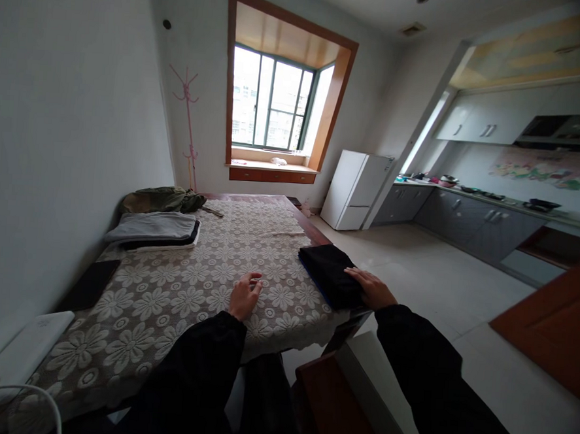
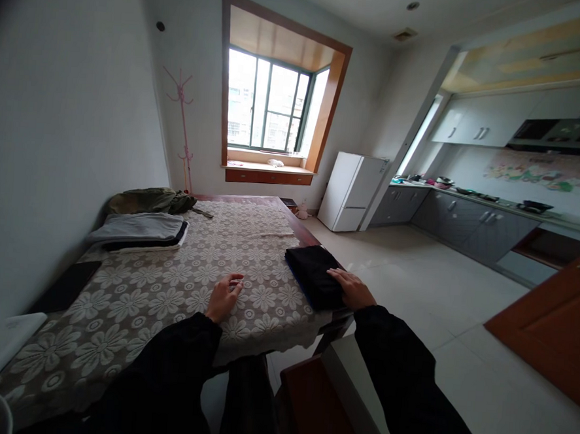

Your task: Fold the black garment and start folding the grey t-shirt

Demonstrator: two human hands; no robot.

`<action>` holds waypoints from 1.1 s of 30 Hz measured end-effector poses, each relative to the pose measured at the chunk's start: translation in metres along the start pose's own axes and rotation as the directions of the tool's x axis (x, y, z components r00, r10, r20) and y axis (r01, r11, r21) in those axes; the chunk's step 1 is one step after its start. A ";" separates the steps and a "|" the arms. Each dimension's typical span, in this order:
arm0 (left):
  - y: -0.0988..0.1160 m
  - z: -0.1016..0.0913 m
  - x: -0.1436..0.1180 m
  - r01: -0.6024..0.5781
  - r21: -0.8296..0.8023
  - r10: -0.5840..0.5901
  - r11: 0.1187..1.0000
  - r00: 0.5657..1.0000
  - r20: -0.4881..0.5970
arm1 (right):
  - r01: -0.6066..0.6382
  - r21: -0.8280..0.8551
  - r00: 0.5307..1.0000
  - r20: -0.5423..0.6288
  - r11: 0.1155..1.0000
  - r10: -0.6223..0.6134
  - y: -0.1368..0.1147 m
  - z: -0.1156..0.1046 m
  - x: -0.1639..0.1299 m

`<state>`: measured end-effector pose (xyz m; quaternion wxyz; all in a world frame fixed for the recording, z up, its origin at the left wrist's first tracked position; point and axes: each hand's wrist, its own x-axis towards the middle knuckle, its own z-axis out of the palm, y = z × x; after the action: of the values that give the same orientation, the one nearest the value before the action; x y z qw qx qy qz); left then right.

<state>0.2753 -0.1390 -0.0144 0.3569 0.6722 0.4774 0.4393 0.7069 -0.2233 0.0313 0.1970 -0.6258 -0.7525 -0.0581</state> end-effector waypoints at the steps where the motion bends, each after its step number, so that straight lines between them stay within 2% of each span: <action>1: 0.000 0.000 0.000 0.000 0.002 0.000 1.000 1.000 0.002 | -0.017 -0.007 1.000 -0.007 1.000 0.017 0.005 -0.001 -0.001; 6: 0.001 -0.001 0.000 0.003 0.015 -0.003 1.000 1.000 0.009 | -0.091 -0.073 0.995 0.035 0.993 0.093 0.020 -0.007 0.004; 9: 0.002 -0.001 0.000 0.007 0.029 -0.008 1.000 1.000 0.012 | -0.128 -0.090 0.992 -0.009 0.988 0.127 0.022 -0.011 0.009; 14: 0.003 -0.002 0.000 0.021 0.064 -0.023 0.998 0.999 0.028 | -0.050 -0.075 0.997 -0.067 0.996 0.045 0.024 -0.018 0.018; 18: 0.004 -0.002 0.000 0.027 0.091 -0.031 0.996 0.999 0.041 | 0.028 -0.088 0.998 -0.053 0.996 -0.032 0.032 -0.016 0.014; 25: 0.005 -0.002 -0.001 0.018 0.106 -0.024 0.994 0.999 0.048 | -0.040 -0.215 0.996 0.074 0.976 0.058 0.055 -0.006 -0.002; 28: 0.005 -0.003 -0.001 0.017 0.111 -0.022 0.994 0.999 0.045 | -0.018 -0.258 0.998 0.055 0.966 0.033 0.055 -0.013 0.006; 33: 0.003 -0.003 0.000 0.012 0.116 -0.018 0.993 0.999 0.050 | 0.032 -0.131 0.999 -0.012 0.991 -0.034 0.053 -0.017 0.015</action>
<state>0.2738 -0.1398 -0.0110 0.3327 0.6993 0.4978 0.3906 0.7599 -0.2042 0.0439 0.1602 -0.6243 -0.7559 -0.1150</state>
